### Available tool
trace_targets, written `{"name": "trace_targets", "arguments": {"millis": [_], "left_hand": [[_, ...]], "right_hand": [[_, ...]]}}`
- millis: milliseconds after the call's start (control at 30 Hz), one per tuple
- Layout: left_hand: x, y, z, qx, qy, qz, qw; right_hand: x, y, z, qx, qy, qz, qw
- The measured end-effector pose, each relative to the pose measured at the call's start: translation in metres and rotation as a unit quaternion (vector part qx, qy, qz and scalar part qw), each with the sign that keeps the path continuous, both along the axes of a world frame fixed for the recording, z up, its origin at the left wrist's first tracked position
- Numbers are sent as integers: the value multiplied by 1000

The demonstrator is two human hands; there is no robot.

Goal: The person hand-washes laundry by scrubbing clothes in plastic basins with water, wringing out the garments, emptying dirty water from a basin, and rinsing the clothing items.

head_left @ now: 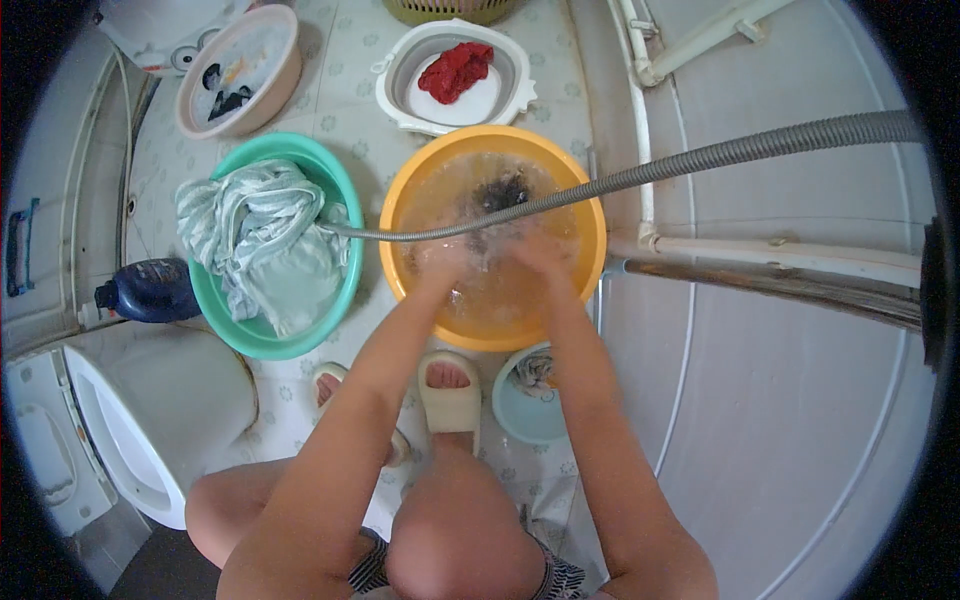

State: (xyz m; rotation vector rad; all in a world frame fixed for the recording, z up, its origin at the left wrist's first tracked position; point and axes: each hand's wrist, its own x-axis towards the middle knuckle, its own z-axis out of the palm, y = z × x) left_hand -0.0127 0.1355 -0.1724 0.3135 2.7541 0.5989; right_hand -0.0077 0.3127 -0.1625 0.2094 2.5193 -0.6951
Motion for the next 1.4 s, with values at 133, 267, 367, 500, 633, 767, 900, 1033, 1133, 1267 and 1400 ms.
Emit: {"name": "trace_targets", "arguments": {"millis": [133,267,367,500,633,767,900,1033,1133,1267,1400], "left_hand": [[10,39,27,302,-13,67,951],[45,83,130,390,78,-89,913],[52,70,164,291,147,-71,943],[40,94,142,291,254,13,922],[30,100,127,307,288,23,907],[27,97,121,318,282,32,905],[27,90,117,317,215,25,923],[21,84,113,366,109,44,923],[13,51,126,386,-45,81,918],[36,49,141,428,95,82,895],[48,18,115,294,3,62,954]], "right_hand": [[4,12,25,-601,1,-430,673],[27,72,-2,-759,-23,-413,503],[38,-2,103,-854,6,-300,424],[30,-4,112,-800,149,-432,389],[29,5,73,-694,181,-492,494],[38,1,48,-664,181,-495,530],[38,4,28,-759,160,-376,507],[28,12,7,-763,129,-366,517],[3,14,32,-659,113,-430,607],[-84,51,102,-646,57,-440,622],[-121,-6,189,-548,93,-473,683]]}}
